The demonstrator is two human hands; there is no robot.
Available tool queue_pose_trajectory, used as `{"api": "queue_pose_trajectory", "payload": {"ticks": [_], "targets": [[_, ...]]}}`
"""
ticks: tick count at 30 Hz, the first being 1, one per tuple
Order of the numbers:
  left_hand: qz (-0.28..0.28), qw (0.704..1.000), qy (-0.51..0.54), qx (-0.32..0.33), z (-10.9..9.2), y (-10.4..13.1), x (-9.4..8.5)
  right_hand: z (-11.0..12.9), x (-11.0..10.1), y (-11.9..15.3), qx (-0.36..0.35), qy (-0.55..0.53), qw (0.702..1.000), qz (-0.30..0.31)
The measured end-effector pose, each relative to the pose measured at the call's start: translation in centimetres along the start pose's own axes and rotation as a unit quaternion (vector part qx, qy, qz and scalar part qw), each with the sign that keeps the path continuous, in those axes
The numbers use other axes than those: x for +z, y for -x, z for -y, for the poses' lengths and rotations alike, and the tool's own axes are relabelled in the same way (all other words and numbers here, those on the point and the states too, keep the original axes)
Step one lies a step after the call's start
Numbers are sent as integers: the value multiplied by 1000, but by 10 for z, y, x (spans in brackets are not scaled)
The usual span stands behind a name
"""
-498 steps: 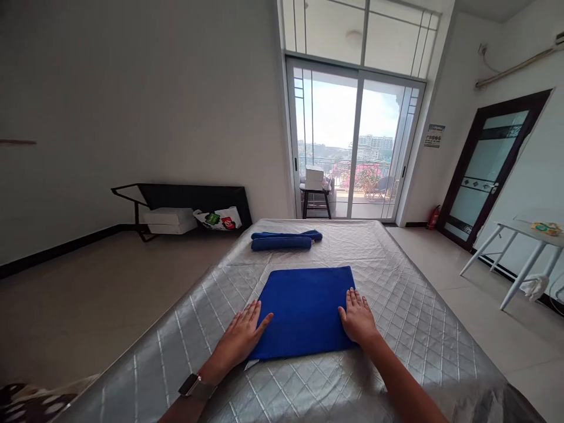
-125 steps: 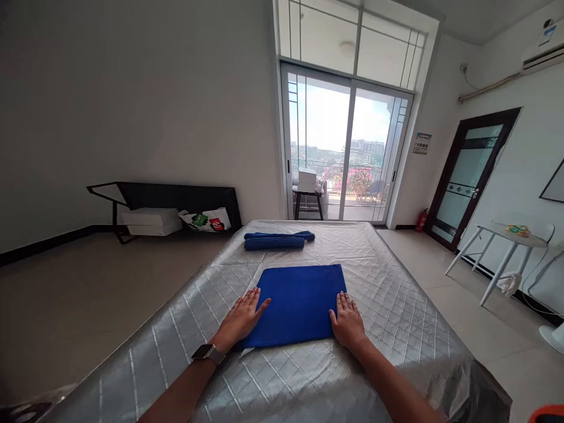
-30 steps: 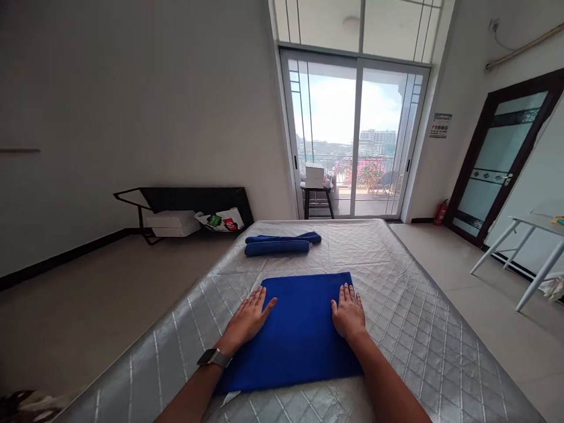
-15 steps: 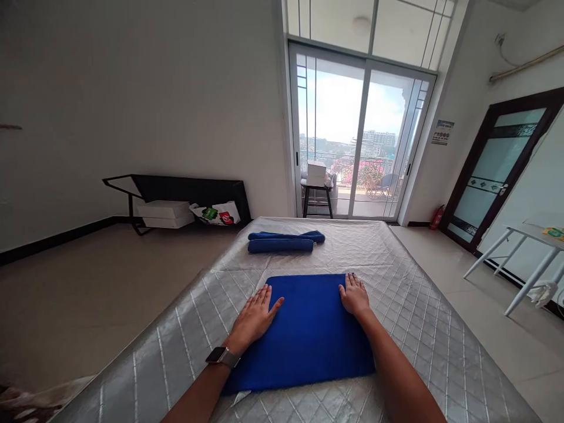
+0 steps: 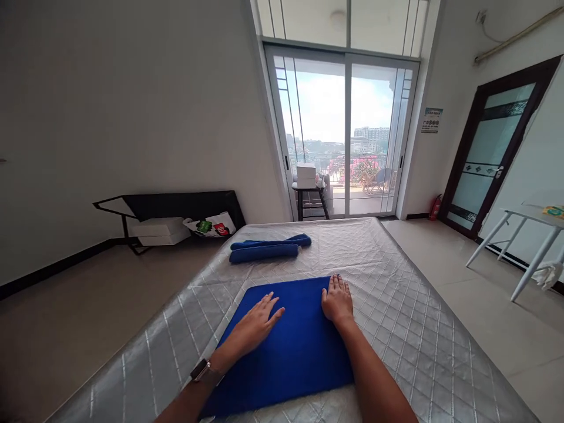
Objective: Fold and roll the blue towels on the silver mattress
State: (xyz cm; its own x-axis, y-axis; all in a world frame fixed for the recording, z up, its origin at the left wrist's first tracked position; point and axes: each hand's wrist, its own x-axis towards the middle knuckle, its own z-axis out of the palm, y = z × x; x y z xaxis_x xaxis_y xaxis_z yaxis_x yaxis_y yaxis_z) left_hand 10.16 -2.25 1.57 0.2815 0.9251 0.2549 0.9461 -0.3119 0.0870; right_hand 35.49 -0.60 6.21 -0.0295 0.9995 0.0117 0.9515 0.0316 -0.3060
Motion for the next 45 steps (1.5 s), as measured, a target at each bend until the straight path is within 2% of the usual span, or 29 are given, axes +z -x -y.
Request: {"api": "queue_pose_trajectory", "payload": {"ticks": [3, 5, 7, 9, 10, 12, 14, 18, 20, 21, 23, 29, 34, 39, 42, 45], "targets": [[33, 996, 14, 75, -64, -30, -1, -2, 2, 0, -10, -3, 1000, -9], [36, 992, 13, 124, -98, -50, 3, -4, 4, 0, -22, -1, 1000, -9], [31, 990, 6, 135, -118, -64, 10, -6, 5, 0, -31, 0, 999, -5], [27, 994, -3, 107, -120, -69, 17, -6, 6, 0, -31, -3, 1000, -5], [26, 996, -8, 83, -116, -69, 19, -6, 6, 0, -26, -5, 1000, -7], [27, 999, -19, 33, -93, -63, 22, -3, 5, 0, -16, -9, 1000, -12], [34, 999, -32, -17, -57, -52, 21, -2, 4, 0, -10, -12, 1000, -14], [43, 992, -61, -106, 27, -22, 14, -1, 3, -1, -3, -9, 1000, -5], [42, 987, -63, -144, 55, -7, 10, -2, 3, -2, -1, -4, 1000, -2], [38, 985, -59, -156, 63, -1, 9, -3, 3, -3, 0, -1, 1000, -2], [27, 984, -45, -170, 67, 6, 7, -5, 4, -4, 0, 9, 1000, -4], [24, 982, -11, -186, 50, 1, 2, -6, 2, -7, 3, 43, 999, 5], [16, 983, -4, -185, 47, -2, 0, 2, -11, -1, 19, 81, 996, 16], [17, 984, -2, -177, 43, -1, -3, 8, -24, 22, 10, 109, 994, -13], [11, 983, 1, -185, 43, -2, -3, 4, -20, 43, -4, 107, 993, -49], [4, 984, -1, -180, 45, -2, -2, -2, -9, 62, -15, 88, 996, -26]]}}
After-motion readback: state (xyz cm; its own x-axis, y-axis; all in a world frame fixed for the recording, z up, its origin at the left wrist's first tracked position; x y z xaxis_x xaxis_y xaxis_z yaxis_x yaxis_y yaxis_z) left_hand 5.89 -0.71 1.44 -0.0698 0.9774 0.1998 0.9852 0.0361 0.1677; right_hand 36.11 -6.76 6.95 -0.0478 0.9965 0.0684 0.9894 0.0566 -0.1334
